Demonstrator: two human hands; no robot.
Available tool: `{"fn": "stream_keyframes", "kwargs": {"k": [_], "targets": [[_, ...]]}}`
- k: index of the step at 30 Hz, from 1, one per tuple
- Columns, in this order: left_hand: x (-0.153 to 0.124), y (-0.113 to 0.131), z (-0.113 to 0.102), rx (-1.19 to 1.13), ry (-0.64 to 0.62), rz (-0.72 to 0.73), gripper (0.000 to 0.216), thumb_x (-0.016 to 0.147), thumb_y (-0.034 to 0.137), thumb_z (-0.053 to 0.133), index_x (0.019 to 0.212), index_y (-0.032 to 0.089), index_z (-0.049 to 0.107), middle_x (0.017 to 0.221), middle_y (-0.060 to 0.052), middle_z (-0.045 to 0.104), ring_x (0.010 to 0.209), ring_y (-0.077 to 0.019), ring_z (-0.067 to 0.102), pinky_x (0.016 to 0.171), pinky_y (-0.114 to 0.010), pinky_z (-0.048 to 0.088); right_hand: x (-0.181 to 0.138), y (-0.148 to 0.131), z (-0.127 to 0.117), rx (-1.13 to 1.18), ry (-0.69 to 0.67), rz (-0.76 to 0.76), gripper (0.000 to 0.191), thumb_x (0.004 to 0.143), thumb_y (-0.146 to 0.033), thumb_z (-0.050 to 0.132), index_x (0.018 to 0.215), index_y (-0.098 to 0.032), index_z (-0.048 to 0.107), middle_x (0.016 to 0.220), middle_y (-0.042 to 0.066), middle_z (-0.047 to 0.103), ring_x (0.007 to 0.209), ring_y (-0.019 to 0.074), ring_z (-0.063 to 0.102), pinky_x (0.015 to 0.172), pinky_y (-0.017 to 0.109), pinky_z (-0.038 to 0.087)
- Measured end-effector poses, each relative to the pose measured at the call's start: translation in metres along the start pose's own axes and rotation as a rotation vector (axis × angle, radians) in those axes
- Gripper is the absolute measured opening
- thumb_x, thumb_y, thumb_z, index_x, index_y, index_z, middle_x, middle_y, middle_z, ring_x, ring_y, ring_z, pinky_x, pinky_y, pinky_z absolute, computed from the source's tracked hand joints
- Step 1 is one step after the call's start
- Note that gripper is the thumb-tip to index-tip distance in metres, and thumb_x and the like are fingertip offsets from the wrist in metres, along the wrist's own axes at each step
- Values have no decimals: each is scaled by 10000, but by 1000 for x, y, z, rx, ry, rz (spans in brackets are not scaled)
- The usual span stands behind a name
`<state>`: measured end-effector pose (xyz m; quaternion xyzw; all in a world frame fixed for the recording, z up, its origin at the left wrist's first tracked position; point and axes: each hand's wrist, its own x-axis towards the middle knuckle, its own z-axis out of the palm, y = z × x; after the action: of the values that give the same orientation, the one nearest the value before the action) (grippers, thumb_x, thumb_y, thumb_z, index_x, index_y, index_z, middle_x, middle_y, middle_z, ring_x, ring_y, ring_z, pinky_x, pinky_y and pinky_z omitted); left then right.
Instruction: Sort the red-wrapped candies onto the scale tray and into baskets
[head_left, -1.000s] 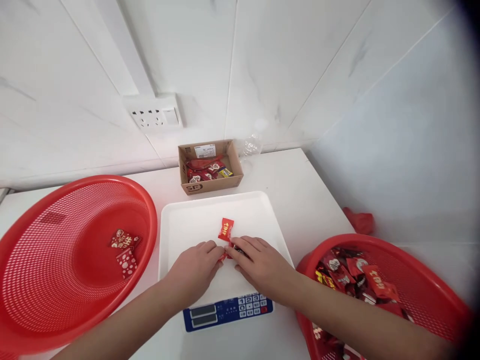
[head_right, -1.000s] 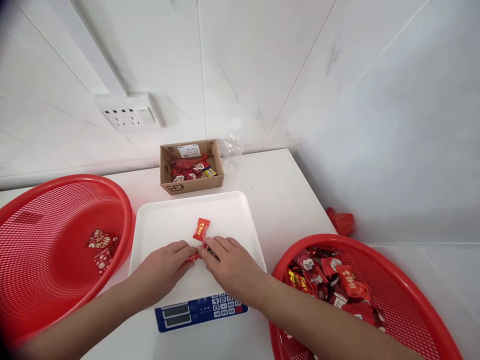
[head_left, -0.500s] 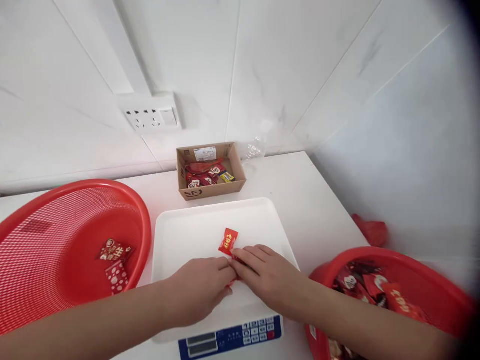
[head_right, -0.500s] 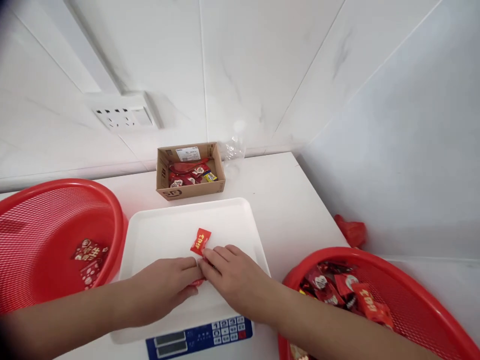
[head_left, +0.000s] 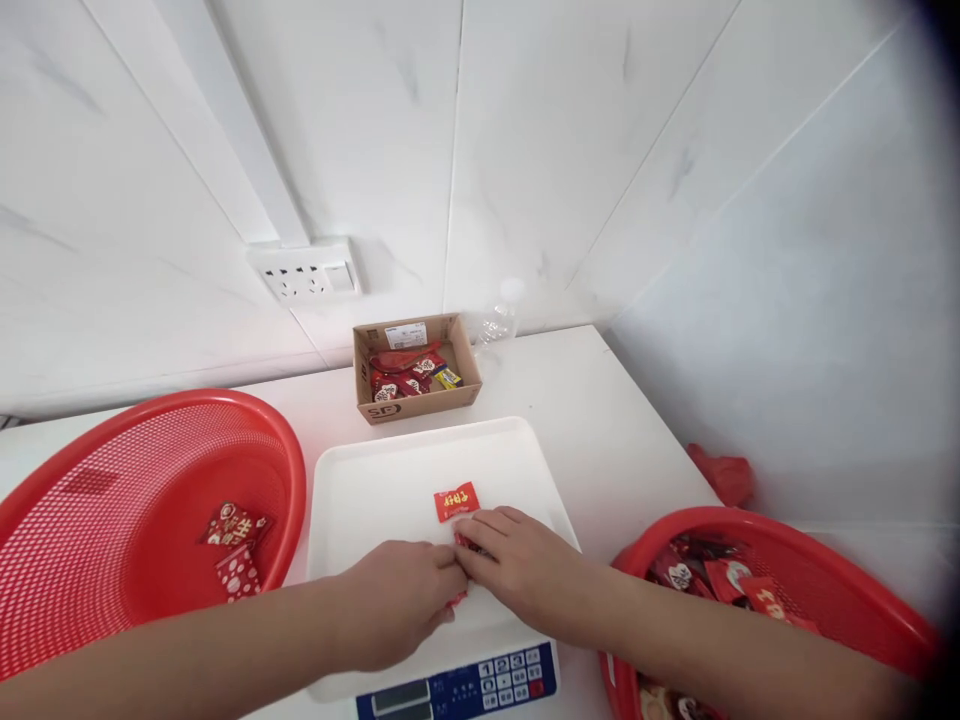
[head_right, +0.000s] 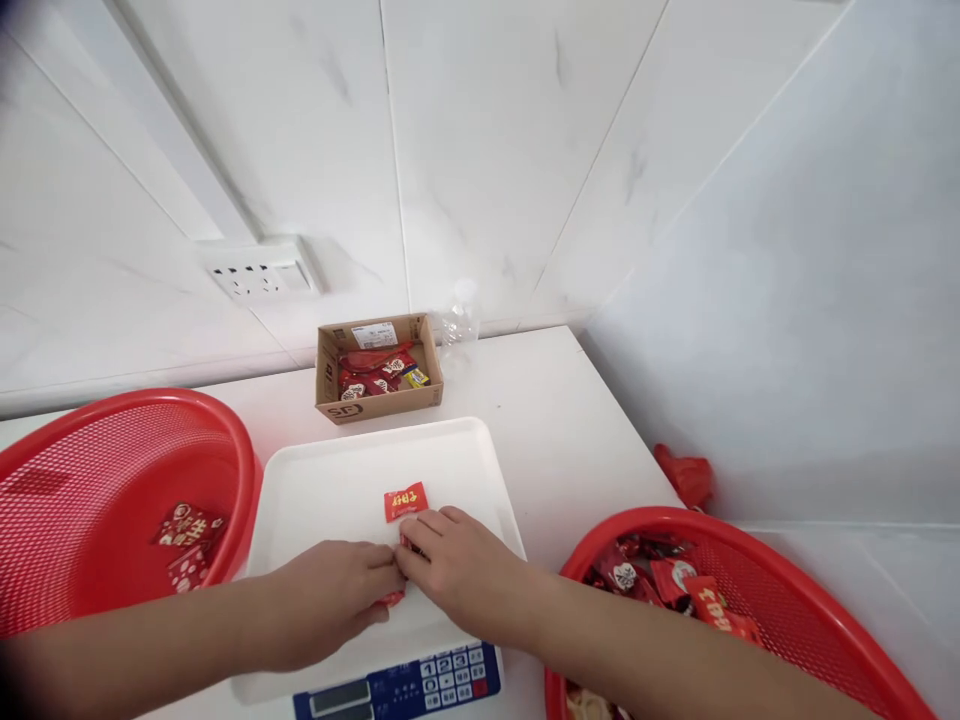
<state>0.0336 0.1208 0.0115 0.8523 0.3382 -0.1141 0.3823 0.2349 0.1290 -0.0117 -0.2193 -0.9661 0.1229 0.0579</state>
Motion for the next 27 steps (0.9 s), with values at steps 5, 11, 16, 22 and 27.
{"fn": "stream_keyframes", "kwargs": {"k": [5,11,16,22,27], "targets": [[1,2,-5,-100,-15,28,171,870,217,499,960,234,644,1063,-59,681,938,-256,645,794,-364,500,-5,3,6,25,30,-14,261,928,-158,419,1138,-140,574,1140,135,607,1031,223,537,851,364,458],[-2,7,-14,-219,7,-46,153,869,258,503,935,243,641,1032,-41,681,929,-232,628,800,-331,466,-7,2,13,81,67,14,253,909,-144,462,1140,-145,565,1098,127,609,1024,215,536,864,359,459],[-31,34,-23,-316,129,-182,143,849,292,472,838,208,588,900,-41,645,799,-200,579,705,-299,422,5,-10,5,108,48,171,239,840,-73,496,1026,-171,610,1004,91,615,888,204,567,758,335,486],[-81,73,8,-823,385,-388,200,849,393,458,789,204,489,668,42,470,624,-127,433,593,-258,348,32,-26,-14,186,66,518,495,787,-20,475,1257,-168,522,1279,134,524,1046,227,541,881,354,450],[-108,88,59,-1327,483,-457,349,766,519,593,834,190,497,710,40,501,660,-107,485,653,-255,410,40,-32,-10,256,71,711,322,859,-116,465,1146,-185,596,1152,103,605,1033,243,535,863,349,438]]}}
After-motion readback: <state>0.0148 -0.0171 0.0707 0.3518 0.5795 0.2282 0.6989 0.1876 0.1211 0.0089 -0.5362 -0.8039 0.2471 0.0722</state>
